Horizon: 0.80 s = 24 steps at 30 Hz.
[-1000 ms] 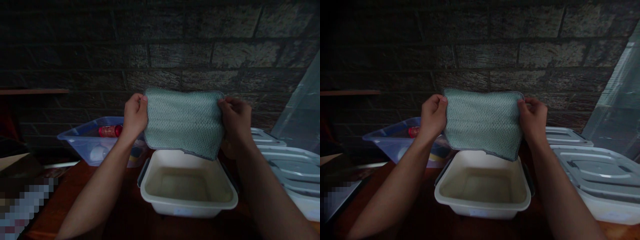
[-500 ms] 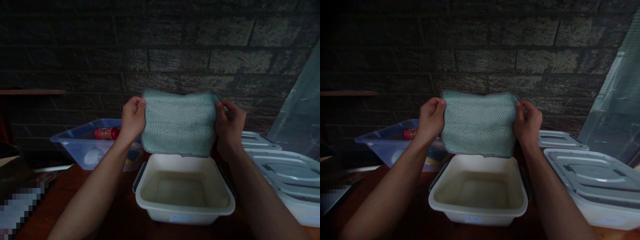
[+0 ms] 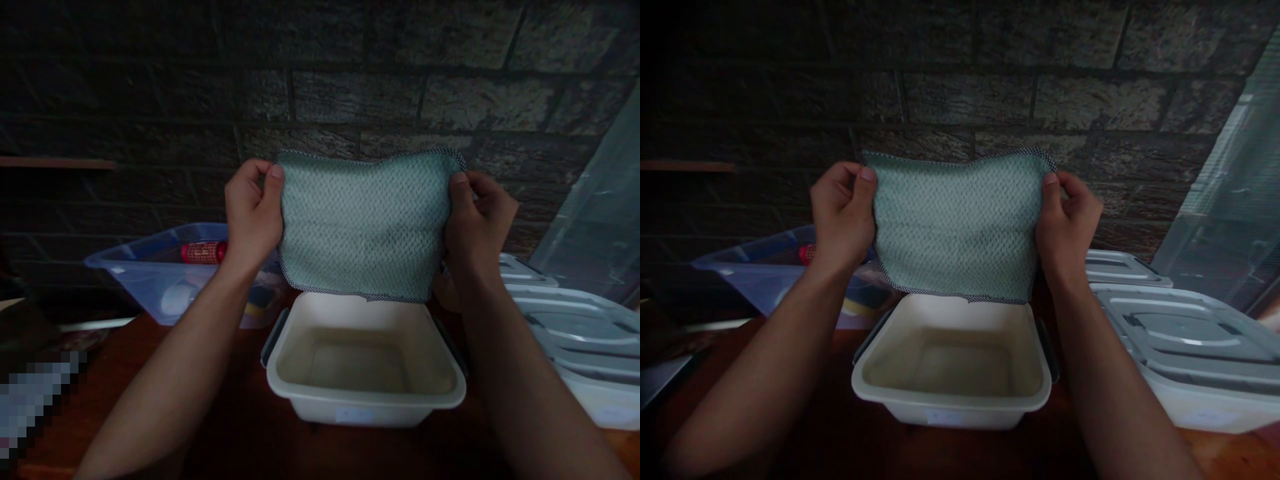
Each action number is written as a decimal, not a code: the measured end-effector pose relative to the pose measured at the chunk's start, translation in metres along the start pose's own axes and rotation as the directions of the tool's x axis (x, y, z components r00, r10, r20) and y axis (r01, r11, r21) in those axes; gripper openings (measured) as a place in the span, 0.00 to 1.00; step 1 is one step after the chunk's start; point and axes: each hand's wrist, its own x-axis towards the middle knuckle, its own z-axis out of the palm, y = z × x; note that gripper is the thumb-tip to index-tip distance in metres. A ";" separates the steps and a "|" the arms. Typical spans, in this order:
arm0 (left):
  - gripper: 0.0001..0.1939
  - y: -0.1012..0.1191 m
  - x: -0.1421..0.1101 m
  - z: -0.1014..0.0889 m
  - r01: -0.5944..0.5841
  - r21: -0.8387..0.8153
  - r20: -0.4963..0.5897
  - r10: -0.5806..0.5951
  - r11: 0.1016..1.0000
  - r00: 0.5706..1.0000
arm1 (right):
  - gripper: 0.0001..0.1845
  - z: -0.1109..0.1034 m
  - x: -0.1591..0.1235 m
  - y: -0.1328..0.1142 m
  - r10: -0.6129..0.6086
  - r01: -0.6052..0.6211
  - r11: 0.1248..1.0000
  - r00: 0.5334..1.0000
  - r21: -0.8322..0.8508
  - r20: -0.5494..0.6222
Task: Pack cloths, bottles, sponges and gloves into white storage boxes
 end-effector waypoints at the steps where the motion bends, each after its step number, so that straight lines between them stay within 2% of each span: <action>1: 0.14 0.001 0.000 -0.001 -0.003 -0.010 -0.003 0.003 1.000 1.000 | 0.14 0.000 0.000 -0.002 -0.002 0.002 1.000 1.000 -0.007 0.005; 7: 0.13 -0.002 0.002 -0.003 0.025 -0.008 0.013 -0.025 1.000 1.000 | 0.13 -0.002 0.001 -0.007 -0.025 0.025 1.000 0.999 -0.014 -0.025; 11: 0.15 0.000 0.002 -0.002 0.052 0.011 0.019 -0.052 0.999 0.998 | 0.20 -0.002 -0.002 -0.014 0.015 -0.015 0.999 1.000 -0.030 -0.027; 14: 0.14 0.003 0.001 -0.001 0.069 0.013 0.034 -0.070 0.998 0.997 | 0.20 -0.001 -0.004 -0.017 0.054 -0.056 0.998 0.997 -0.034 -0.050; 19: 0.15 0.003 0.003 -0.001 0.091 -0.001 0.042 -0.091 0.996 0.995 | 0.17 0.000 -0.003 -0.013 0.062 -0.061 0.998 0.996 0.015 -0.068; 24: 0.16 0.000 0.004 -0.001 0.085 -0.041 0.037 -0.083 0.996 0.996 | 0.19 -0.001 0.000 -0.006 0.015 -0.014 1.000 0.999 0.015 -0.031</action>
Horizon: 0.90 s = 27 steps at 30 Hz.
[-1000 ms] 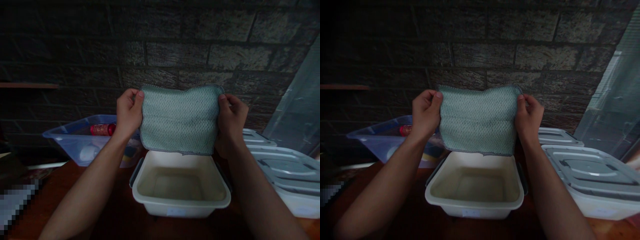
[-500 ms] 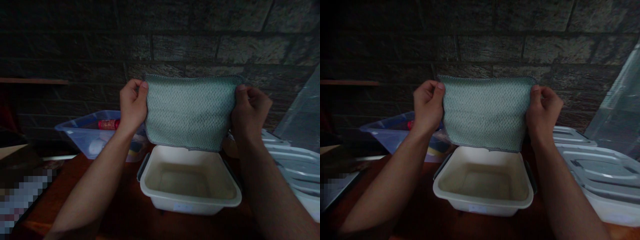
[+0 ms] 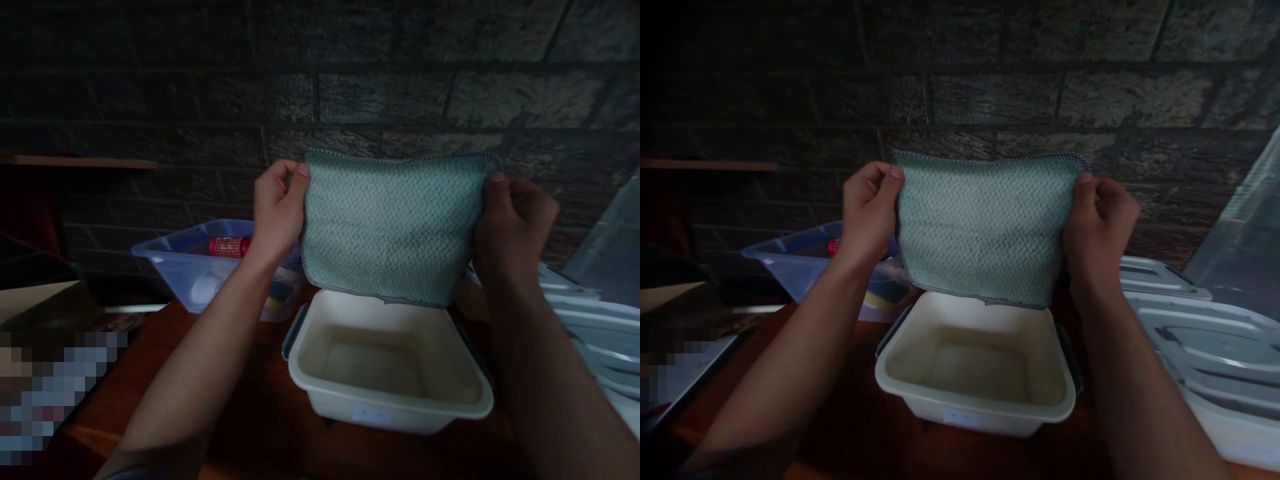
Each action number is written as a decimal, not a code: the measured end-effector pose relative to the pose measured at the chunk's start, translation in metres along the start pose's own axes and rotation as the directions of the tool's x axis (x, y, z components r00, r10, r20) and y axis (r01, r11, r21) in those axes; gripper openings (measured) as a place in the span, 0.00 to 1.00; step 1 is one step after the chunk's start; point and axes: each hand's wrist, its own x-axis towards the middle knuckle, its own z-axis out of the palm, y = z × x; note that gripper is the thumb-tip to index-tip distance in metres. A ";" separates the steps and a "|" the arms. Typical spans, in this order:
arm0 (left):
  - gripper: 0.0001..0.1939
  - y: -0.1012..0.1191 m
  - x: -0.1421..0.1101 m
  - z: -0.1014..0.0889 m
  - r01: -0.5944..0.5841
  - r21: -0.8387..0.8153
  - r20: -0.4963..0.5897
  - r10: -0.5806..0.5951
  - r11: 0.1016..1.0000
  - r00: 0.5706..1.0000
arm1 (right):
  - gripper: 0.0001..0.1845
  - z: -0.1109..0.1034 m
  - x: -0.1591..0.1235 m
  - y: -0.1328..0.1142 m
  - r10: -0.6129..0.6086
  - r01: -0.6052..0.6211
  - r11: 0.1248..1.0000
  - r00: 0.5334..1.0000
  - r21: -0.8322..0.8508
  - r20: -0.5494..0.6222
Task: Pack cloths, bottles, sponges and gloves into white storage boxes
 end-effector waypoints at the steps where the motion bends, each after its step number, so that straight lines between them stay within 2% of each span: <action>1: 0.16 0.000 0.000 0.000 -0.001 -0.014 0.002 0.001 1.000 1.000 | 0.19 0.000 0.000 0.001 -0.008 0.008 1.000 1.000 -0.006 0.012; 6: 0.15 -0.003 0.001 -0.004 0.024 -0.045 0.003 -0.024 0.999 1.000 | 0.22 0.001 0.001 0.007 0.015 -0.015 1.000 1.000 0.000 0.021; 9: 0.14 -0.005 0.003 -0.004 0.060 -0.075 -0.036 -0.062 0.995 0.997 | 0.22 0.001 0.001 0.007 0.094 -0.099 0.992 0.994 0.082 0.059; 11: 0.13 -0.002 0.002 -0.003 0.127 -0.146 -0.043 -0.135 0.981 0.990 | 0.22 -0.001 0.001 0.004 0.167 -0.175 0.976 0.983 0.132 0.071; 13: 0.10 0.003 0.000 -0.002 0.216 -0.235 -0.014 -0.225 0.948 0.974 | 0.21 -0.003 0.000 0.000 0.261 -0.269 0.945 0.963 0.187 0.068; 15: 0.09 0.007 -0.003 -0.001 0.225 -0.242 0.011 -0.230 0.944 0.973 | 0.19 -0.004 -0.001 -0.004 0.354 -0.358 0.900 0.933 0.249 0.061; 16: 0.08 0.008 -0.004 0.000 0.259 -0.295 0.039 -0.259 0.920 0.965 | 0.18 -0.005 -0.002 -0.006 0.394 -0.390 0.876 0.918 0.284 0.048; 19: 0.09 0.008 -0.006 0.000 0.309 -0.316 0.073 -0.302 0.897 0.950 | 0.16 -0.004 -0.003 -0.009 0.474 -0.446 0.813 0.880 0.374 0.020; 27: 0.11 0.004 -0.004 -0.006 0.233 -0.168 0.040 -0.230 0.958 0.972 | 0.19 -0.004 -0.009 -0.014 0.442 -0.452 0.761 0.886 0.465 0.138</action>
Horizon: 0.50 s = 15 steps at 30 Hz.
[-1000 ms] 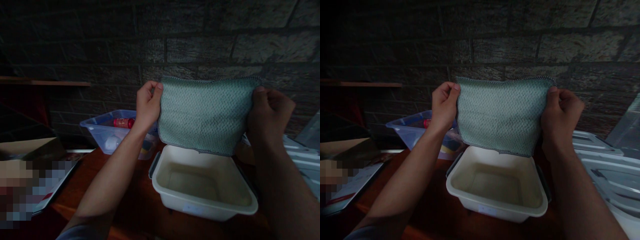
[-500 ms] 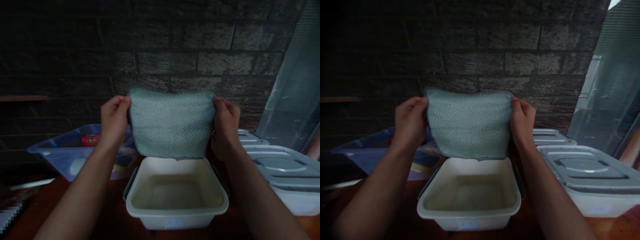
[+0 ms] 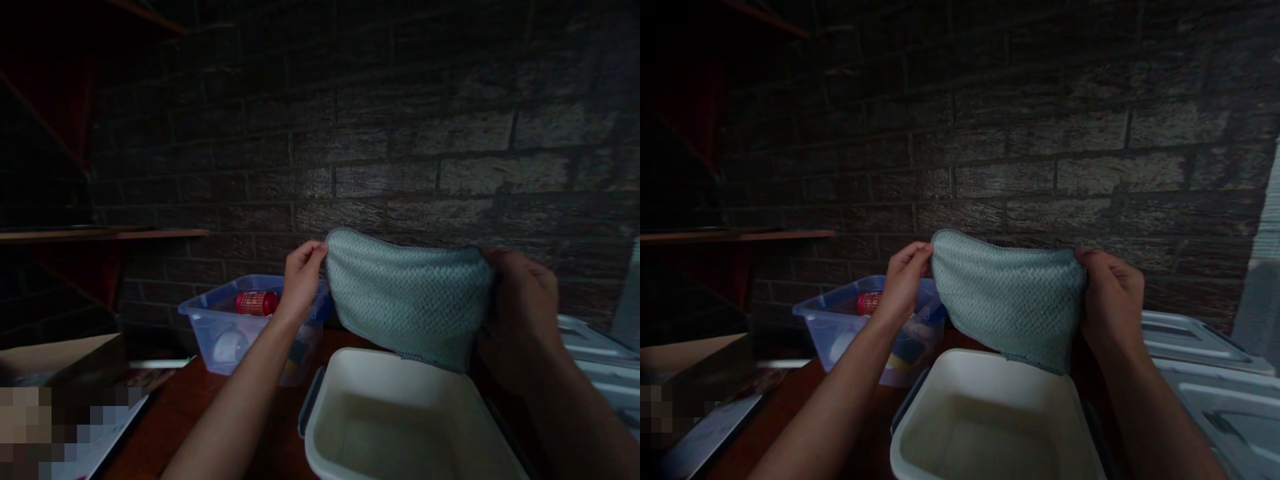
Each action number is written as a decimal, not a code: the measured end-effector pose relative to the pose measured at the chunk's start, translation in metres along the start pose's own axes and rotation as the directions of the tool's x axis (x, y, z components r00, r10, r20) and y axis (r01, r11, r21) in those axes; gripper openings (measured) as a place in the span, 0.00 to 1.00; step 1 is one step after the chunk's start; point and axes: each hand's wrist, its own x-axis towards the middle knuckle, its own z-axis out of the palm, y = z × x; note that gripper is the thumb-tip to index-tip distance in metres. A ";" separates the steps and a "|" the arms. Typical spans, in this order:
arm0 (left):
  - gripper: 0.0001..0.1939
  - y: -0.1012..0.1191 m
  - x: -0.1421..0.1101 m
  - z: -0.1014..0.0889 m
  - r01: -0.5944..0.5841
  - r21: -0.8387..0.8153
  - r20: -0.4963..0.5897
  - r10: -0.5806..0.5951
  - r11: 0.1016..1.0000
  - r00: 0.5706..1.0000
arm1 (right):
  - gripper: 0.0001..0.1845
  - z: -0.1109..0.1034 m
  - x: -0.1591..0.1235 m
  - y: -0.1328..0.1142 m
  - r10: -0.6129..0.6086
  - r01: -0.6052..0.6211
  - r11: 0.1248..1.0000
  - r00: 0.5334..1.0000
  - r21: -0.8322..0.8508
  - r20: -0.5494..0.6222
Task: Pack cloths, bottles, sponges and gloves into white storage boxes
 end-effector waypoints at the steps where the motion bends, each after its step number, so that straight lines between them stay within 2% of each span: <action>1: 0.11 -0.002 0.001 -0.001 -0.003 0.014 0.002 0.003 1.000 1.000 | 0.19 0.000 0.000 0.001 -0.001 0.001 1.000 1.000 0.009 0.027; 4: 0.11 -0.009 0.004 -0.003 0.002 0.045 0.021 -0.003 0.999 1.000 | 0.14 0.000 -0.001 -0.001 0.005 -0.010 0.999 0.993 0.040 0.119; 7: 0.10 -0.011 0.005 0.000 0.031 0.074 0.067 -0.036 0.997 0.997 | 0.09 0.003 -0.005 -0.011 0.085 -0.106 0.991 0.969 0.079 0.231; 9: 0.10 -0.003 -0.002 0.007 0.050 0.095 0.104 -0.059 0.994 0.993 | 0.09 0.005 -0.011 -0.019 0.162 -0.201 0.976 0.926 0.081 0.341; 11: 0.13 0.016 -0.016 0.015 0.093 0.081 0.167 -0.106 0.992 0.980 | 0.10 0.008 -0.020 -0.025 0.203 -0.252 0.966 0.872 0.052 0.445; 12: 0.15 0.028 -0.026 0.020 0.165 0.041 0.230 -0.170 0.985 0.958 | 0.11 0.010 -0.025 -0.027 0.206 -0.253 0.967 0.846 0.029 0.491; 13: 0.18 0.041 -0.037 0.024 0.258 -0.023 0.328 -0.236 0.966 0.915 | 0.11 0.012 -0.030 -0.028 0.206 -0.248 0.969 0.814 0.004 0.542; 15: 0.23 0.065 -0.056 0.031 0.419 -0.092 0.551 -0.304 0.903 0.777 | 0.09 0.016 -0.041 -0.028 0.201 -0.226 0.973 0.718 -0.050 0.667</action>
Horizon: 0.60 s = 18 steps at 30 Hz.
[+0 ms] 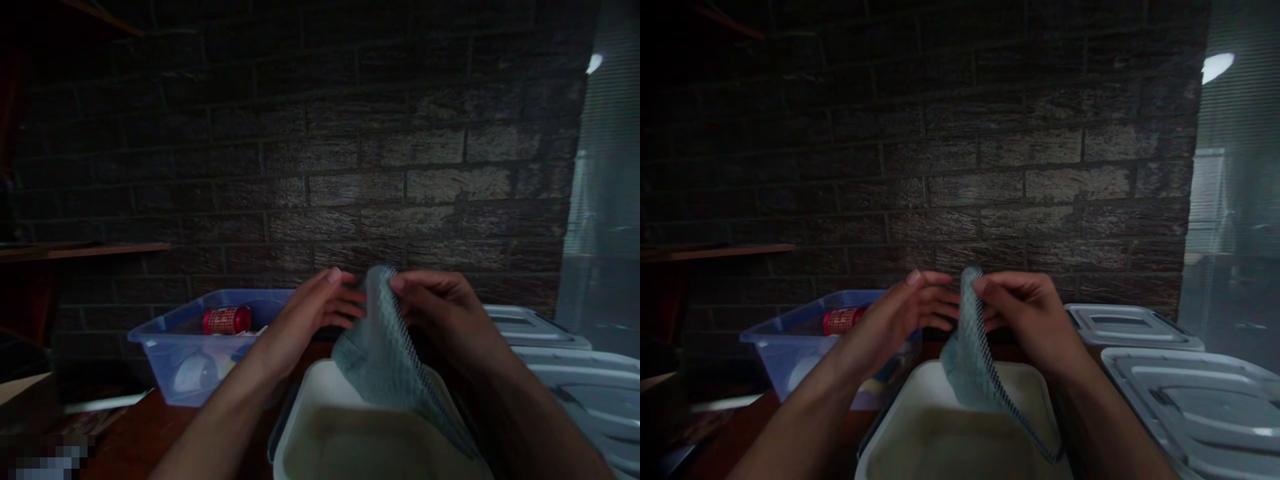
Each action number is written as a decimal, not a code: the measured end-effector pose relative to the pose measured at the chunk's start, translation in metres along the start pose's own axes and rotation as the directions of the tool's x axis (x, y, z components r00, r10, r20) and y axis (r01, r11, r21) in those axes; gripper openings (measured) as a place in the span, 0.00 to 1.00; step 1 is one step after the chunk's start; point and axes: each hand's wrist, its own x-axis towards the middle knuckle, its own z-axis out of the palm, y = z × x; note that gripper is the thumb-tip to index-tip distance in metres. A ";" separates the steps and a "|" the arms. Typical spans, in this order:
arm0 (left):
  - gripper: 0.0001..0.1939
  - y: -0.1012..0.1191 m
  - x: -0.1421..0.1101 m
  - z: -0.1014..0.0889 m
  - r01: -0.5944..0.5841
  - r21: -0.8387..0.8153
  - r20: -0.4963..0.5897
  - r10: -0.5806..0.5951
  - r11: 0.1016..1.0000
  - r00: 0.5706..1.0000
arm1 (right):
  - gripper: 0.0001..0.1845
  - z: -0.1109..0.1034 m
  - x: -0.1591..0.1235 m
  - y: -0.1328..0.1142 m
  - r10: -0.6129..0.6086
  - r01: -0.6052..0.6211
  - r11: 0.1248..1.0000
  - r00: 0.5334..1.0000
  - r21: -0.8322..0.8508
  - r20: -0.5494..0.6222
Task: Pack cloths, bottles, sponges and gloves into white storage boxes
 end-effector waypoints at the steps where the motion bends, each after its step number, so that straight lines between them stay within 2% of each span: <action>1: 0.23 0.004 -0.007 0.008 0.012 -0.021 0.071 -0.011 1.000 0.997 | 0.08 0.005 -0.002 0.001 -0.002 0.005 0.999 0.996 -0.032 0.088; 2: 0.20 0.008 -0.013 0.014 0.010 -0.018 0.100 -0.008 1.000 0.995 | 0.08 0.010 -0.005 0.002 -0.009 0.021 0.998 0.983 -0.066 0.181; 4: 0.14 0.010 -0.017 0.019 -0.027 0.044 0.073 0.023 0.999 0.997 | 0.10 0.018 -0.009 0.002 -0.035 0.078 0.990 0.943 -0.117 0.332; 7: 0.11 0.007 -0.012 0.015 -0.082 0.195 -0.017 0.087 0.977 0.996 | 0.13 0.021 -0.011 0.001 -0.079 0.131 0.985 0.923 -0.116 0.376; 9: 0.13 0.004 -0.009 0.011 -0.077 0.226 -0.041 0.089 0.971 0.995 | 0.12 0.016 -0.008 0.001 -0.109 0.142 0.984 0.958 -0.109 0.265; 11: 0.14 0.003 -0.007 0.008 -0.044 0.197 -0.062 0.058 0.979 0.996 | 0.09 0.007 -0.003 0.001 -0.179 0.189 0.965 0.981 -0.183 0.069; 13: 0.13 0.003 -0.008 0.005 -0.013 0.154 -0.075 0.025 0.988 0.997 | 0.14 -0.003 0.003 0.003 -0.258 0.224 0.925 0.963 -0.308 -0.075; 14: 0.13 0.004 -0.008 0.003 -0.010 0.138 -0.079 0.021 0.990 0.997 | 0.20 -0.008 0.005 0.004 -0.259 0.218 0.913 0.963 -0.344 -0.078; 16: 0.12 0.006 -0.008 -0.003 -0.012 0.109 -0.080 0.021 0.994 0.997 | 0.26 -0.016 0.008 0.009 -0.099 0.124 0.930 0.991 -0.346 0.087; 17: 0.12 0.008 -0.007 -0.007 -0.012 0.101 -0.083 0.020 0.995 0.996 | 0.24 -0.019 0.009 0.012 0.024 0.047 0.942 0.978 -0.333 0.207; 18: 0.12 0.009 -0.006 -0.011 -0.016 0.098 -0.098 0.026 0.995 0.995 | 0.20 -0.021 0.010 0.015 0.136 -0.029 0.944 0.942 -0.329 0.307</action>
